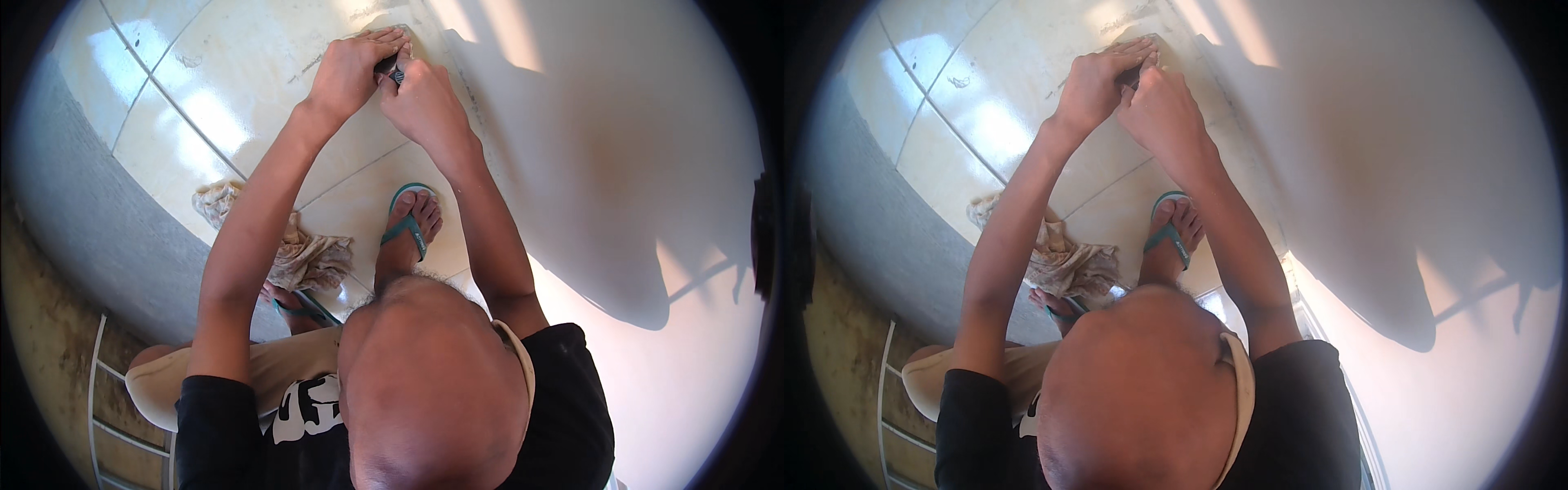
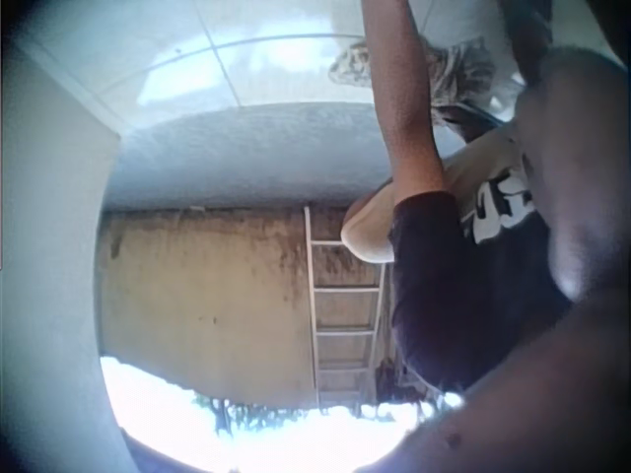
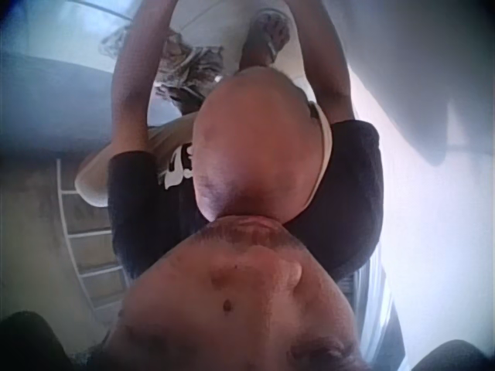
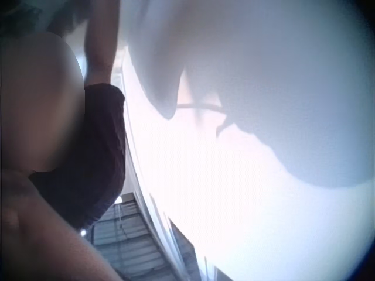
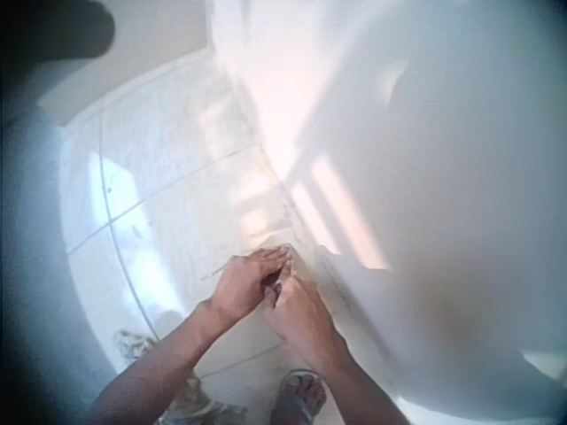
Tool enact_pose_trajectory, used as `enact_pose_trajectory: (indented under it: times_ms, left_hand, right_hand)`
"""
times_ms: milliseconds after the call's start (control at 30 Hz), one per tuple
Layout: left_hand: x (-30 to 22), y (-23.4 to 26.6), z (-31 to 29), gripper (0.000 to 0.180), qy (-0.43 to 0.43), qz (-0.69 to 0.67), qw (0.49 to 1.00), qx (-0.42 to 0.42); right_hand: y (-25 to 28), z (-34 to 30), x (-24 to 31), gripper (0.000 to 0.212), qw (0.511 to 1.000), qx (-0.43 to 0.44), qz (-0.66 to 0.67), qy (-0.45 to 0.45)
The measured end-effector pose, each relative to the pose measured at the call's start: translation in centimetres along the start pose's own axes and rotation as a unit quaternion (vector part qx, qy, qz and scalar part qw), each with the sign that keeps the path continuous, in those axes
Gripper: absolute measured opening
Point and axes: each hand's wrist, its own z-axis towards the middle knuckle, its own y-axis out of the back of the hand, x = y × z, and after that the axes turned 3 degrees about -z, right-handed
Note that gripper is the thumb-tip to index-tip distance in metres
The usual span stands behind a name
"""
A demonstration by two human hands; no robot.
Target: The person uses a grout float to press grout into the gaps between floor tiles. They repeatedly wipe the float with a cloth to remove excess grout and continue working on the same tile seam area.
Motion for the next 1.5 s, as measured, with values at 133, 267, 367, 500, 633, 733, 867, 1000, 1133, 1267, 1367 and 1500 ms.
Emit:
enact_pose_trajectory:
  times_ms: [133,267,367,500,633,733,867,1000,1133,1267,1367,1500]
  left_hand:
    - [0.2,-0.6,-1.5,0.048,-0.041,0.022,0.999,-0.002]
    - [0.7,-1.1,-1.7,0.053,-0.056,0.008,0.998,-0.03]
    - [0.5,-1.4,-1.7,0.057,-0.046,0.021,0.999,0.001]
    - [-2.2,-4.7,-3.4,0.062,-0.058,0.063,0.996,0.033]
    - [-1.6,-6.7,-2.4,0.059,-0.055,0.116,0.992,-0.015]
    - [-0.7,-5.6,-0.2,0.057,-0.081,0.117,0.99,0.015]
    - [-2.8,-7.3,-1.9,0.06,-0.1,0.116,0.988,0.035]
    - [-3.1,-8.1,-1.2,0.061,-0.086,0.165,0.982,-0.014]
    - [-0.2,-5.5,1.1,0.057,-0.069,0.148,0.986,-0.016]
    - [-1.8,-6.2,0.0,0.056,-0.09,0.187,0.978,-0.003]
    - [-0.6,-5.8,1.4,0.059,-0.094,0.201,0.975,-0.022]
    - [0.1,-3.4,2.8,0.057,-0.074,0.18,0.981,0.008]
  right_hand:
    - [-1.5,-1.2,-0.2,0.036,0.999,0.005,-0.036,-0.014]
    - [-2.6,-0.8,-1.2,0.051,0.999,-0.024,-0.04,0.021]
    - [-1.7,-1.6,-1.2,0.061,0.998,-0.019,-0.067,0.003]
    - [-1.6,-4.2,-5.8,0.065,0.994,-0.022,-0.099,0.03]
    - [-0.4,-2.8,-6.9,0.063,0.995,-0.024,-0.089,0.044]
    - [0.3,-1.9,-6.0,0.062,0.995,-0.035,-0.087,0.026]
    - [0.8,-4.1,-8.7,0.06,0.996,-0.053,-0.05,0.044]
    - [1.4,-2.5,-9.2,0.059,0.996,-0.048,-0.036,0.069]
    - [0.2,-0.1,-6.3,0.058,0.992,-0.092,-0.076,0.045]
    - [0.0,-1.7,-7.5,0.054,0.996,-0.08,-0.024,0.022]
    - [0.5,0.2,-7.6,0.052,0.994,-0.094,-0.02,0.057]
    - [1.4,1.2,-5.2,0.049,0.996,-0.073,-0.036,0.031]
